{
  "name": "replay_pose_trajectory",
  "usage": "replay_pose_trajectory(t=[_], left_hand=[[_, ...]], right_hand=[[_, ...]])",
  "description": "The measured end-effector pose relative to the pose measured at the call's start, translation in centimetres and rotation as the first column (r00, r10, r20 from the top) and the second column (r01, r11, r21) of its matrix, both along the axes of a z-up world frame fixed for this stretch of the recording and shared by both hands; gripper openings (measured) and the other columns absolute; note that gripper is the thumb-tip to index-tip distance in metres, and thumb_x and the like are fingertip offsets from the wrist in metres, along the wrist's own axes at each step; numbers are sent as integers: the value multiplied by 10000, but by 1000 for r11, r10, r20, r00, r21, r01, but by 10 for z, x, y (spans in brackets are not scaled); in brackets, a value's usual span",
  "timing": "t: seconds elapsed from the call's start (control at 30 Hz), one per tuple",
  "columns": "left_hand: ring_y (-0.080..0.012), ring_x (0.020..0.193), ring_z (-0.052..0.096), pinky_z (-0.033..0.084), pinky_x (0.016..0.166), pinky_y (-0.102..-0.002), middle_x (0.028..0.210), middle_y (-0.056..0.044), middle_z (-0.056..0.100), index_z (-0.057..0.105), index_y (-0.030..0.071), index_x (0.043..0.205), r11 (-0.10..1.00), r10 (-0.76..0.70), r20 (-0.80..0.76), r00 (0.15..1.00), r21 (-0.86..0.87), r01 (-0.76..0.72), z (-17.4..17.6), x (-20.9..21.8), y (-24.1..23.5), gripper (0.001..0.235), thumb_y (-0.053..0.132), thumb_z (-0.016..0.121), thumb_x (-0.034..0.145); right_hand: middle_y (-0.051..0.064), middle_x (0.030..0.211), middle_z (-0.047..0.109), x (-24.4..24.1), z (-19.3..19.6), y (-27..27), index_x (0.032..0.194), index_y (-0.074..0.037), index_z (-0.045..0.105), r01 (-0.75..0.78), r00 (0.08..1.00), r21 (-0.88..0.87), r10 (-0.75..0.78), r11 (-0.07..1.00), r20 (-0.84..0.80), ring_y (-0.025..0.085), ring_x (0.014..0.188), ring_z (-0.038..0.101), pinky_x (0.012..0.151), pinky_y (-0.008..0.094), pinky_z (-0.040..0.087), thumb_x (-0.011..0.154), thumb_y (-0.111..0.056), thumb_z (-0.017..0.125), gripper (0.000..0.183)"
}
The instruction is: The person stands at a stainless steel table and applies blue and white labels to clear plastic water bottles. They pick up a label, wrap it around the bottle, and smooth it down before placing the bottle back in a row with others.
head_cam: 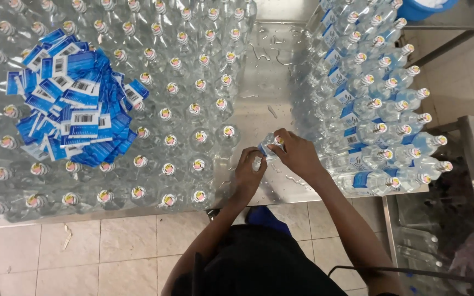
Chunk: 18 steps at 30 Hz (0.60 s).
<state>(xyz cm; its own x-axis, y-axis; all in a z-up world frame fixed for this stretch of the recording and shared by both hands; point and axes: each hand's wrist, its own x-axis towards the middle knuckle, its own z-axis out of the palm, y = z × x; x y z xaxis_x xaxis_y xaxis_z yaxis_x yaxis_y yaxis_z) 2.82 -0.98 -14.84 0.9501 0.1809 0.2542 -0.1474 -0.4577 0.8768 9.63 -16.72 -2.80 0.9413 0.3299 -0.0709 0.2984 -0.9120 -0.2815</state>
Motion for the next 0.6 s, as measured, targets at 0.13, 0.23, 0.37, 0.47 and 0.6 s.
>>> replay_pose_trajectory(t=[0.13, 0.23, 0.37, 0.47, 0.6], left_hand=[[-279, 1058, 758, 678, 888, -378, 1237, -3, 614, 584, 175, 1073, 995, -17, -52, 999, -99, 11, 39, -2, 8, 98, 215, 671, 1094], [-285, 1105, 758, 687, 910, -372, 1329, -40, 593, 575, 164, 1122, 989, -72, -167, 983, -136, 49, 34, -14, 16, 118, 279, 598, 1137], [-230, 1002, 685, 644, 738, -338, 1183, -102, 640, 641, 57, 1282, 963, -73, -6, 997, -261, 69, -16, -50, 9, 234, 180, 649, 1083], [-241, 972, 651, 553, 829, -372, 1033, -70, 669, 697, 107, 978, 962, -101, -168, 981, -268, 54, -26, -74, 20, 146, 49, 615, 871], [-207, 1081, 785, 663, 905, -336, 1267, -44, 733, 755, 151, 1205, 935, -146, -575, 805, -347, -78, -50, -124, 26, 207, 198, 675, 1020]], right_hand=[[59, 820, 696, 33, -19, -16, 1283, -222, 608, 7, 996, 97, -16, 995, 88, 300, 775, 769, 735, 456, 622, 1069, -418, 702, 304], [116, 889, 727, 80, -22, -32, 1315, -184, 624, -14, 997, 149, 2, 989, 79, 344, 820, 776, 761, 489, 617, 1073, -359, 718, 314], [99, 1018, 802, 183, -28, -57, 1346, -100, 633, -42, 998, 130, 35, 991, 54, 321, 837, 768, 656, 468, 579, 1097, -461, 647, 438], [210, 1143, 776, 275, -22, -59, 1307, -32, 636, 34, 996, 130, -44, 991, 79, 405, 936, 753, 762, 528, 588, 1096, -344, 714, 385], [167, 1125, 760, 411, -43, -81, 1242, -73, 661, 36, 989, 160, -58, 986, 134, 407, 970, 723, 754, 537, 532, 1087, -360, 710, 330]])
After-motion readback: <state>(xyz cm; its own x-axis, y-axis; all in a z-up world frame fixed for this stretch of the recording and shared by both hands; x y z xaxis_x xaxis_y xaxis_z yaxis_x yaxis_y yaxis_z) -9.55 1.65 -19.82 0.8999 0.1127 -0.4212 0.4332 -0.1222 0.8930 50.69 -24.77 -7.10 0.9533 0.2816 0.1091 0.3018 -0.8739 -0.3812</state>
